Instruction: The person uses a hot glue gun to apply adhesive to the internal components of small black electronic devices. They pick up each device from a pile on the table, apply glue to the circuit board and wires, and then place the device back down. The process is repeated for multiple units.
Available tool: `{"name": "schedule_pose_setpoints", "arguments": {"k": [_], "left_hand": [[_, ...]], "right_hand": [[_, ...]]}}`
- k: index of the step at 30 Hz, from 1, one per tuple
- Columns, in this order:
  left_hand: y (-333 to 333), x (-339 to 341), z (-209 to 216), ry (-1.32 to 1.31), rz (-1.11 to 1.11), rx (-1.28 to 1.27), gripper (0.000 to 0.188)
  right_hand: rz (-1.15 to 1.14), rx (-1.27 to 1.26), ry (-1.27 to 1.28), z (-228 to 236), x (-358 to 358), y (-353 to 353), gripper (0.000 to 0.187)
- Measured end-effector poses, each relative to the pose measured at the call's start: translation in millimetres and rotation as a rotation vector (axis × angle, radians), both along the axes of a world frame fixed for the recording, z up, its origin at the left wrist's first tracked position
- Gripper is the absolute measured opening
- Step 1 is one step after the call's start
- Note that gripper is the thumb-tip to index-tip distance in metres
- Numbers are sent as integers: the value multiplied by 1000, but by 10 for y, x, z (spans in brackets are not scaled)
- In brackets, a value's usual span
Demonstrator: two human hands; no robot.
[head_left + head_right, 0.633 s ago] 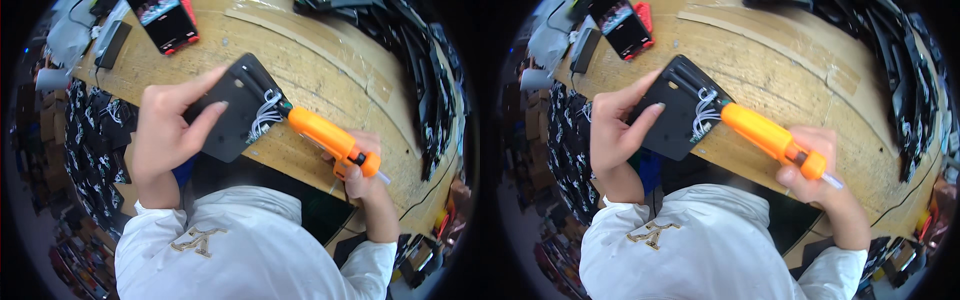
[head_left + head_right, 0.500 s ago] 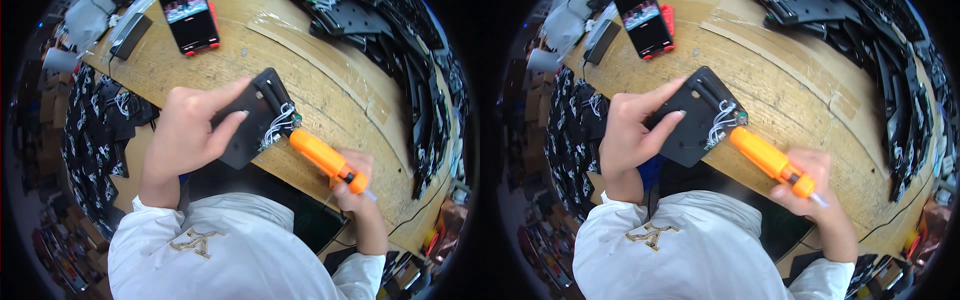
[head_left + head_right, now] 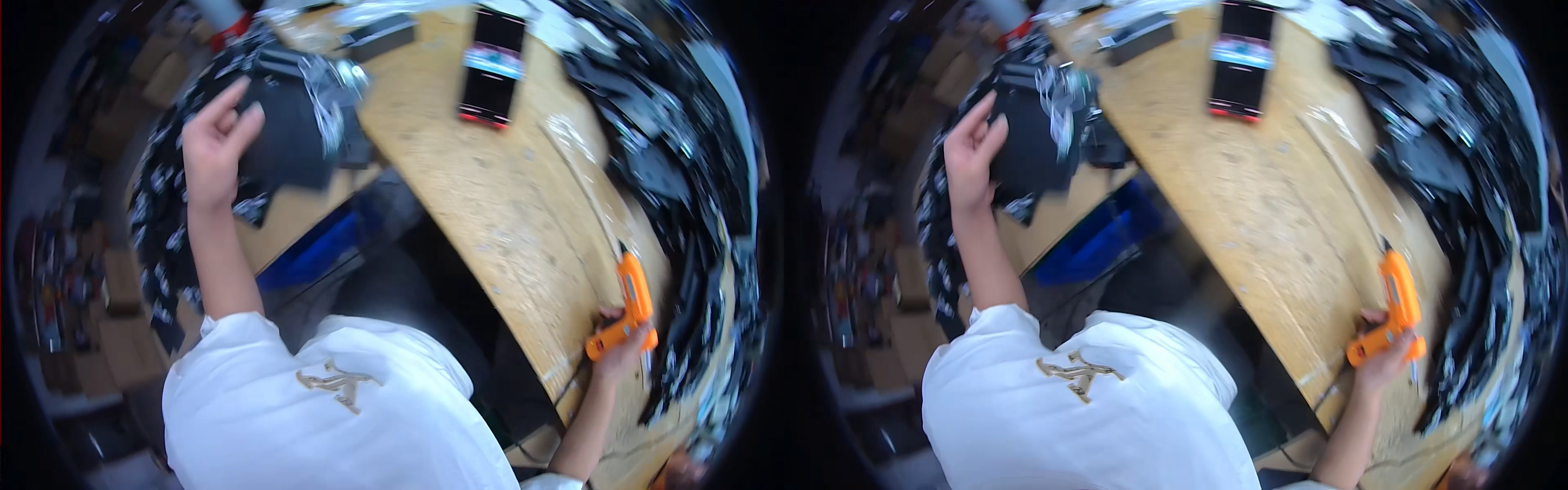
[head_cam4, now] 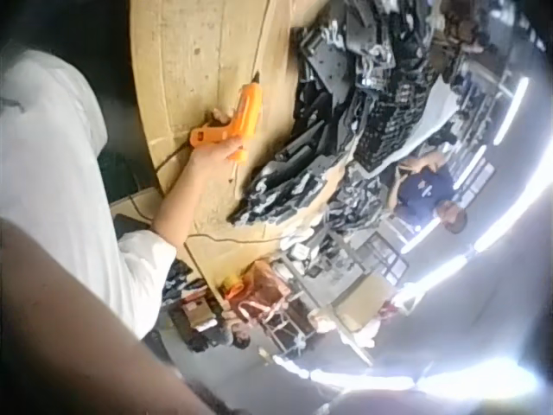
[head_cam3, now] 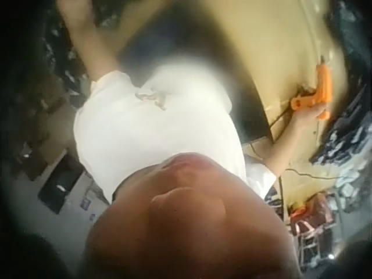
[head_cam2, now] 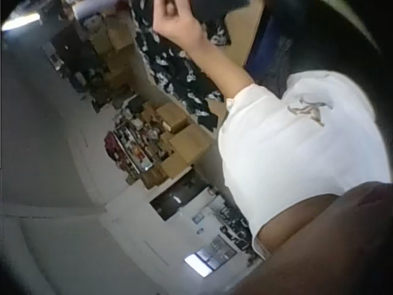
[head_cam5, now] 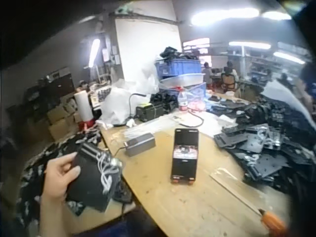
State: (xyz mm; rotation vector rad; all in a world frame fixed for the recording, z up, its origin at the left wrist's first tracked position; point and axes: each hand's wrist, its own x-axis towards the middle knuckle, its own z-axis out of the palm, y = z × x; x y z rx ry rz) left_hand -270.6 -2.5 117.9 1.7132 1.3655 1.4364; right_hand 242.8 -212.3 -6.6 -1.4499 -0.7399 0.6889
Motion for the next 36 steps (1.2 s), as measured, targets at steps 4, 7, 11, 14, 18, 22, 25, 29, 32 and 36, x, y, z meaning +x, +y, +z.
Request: {"name": "schedule_pose_setpoints", "arguments": {"k": [4,7,11,14,18,22,25,29,32,36], "left_hand": [[186,-2043,-9,-104,805,416,40],[-334,-3123,8,445,1243,277,37],[-641,-3646,-257,200,1431,94,41],[-690,-4269,-755,111,1319,18,43],[-689,-4242,-1084,532,1358,-369,46],[-470,-3223,-523,1360,1380,205,39],[-124,-2035,-147,1184,933,560,28],[163,168,-191,784,169,594,23],[353,1631,-409,596,-439,725,31],[735,3358,-576,473,-578,722,59]], "right_hand": [[-35,-78,-11,102,-79,120,57],[-91,-119,-4,207,-180,278,57],[-116,-105,6,211,-166,294,56],[-102,-122,-48,149,-53,284,56],[-149,-145,-94,217,-162,307,55],[-79,-88,1,214,-208,329,52],[-115,-86,-22,293,-320,335,53],[-115,-23,12,242,-284,255,52],[-114,-16,30,246,-214,183,52],[-50,43,66,249,-230,278,52]]}}
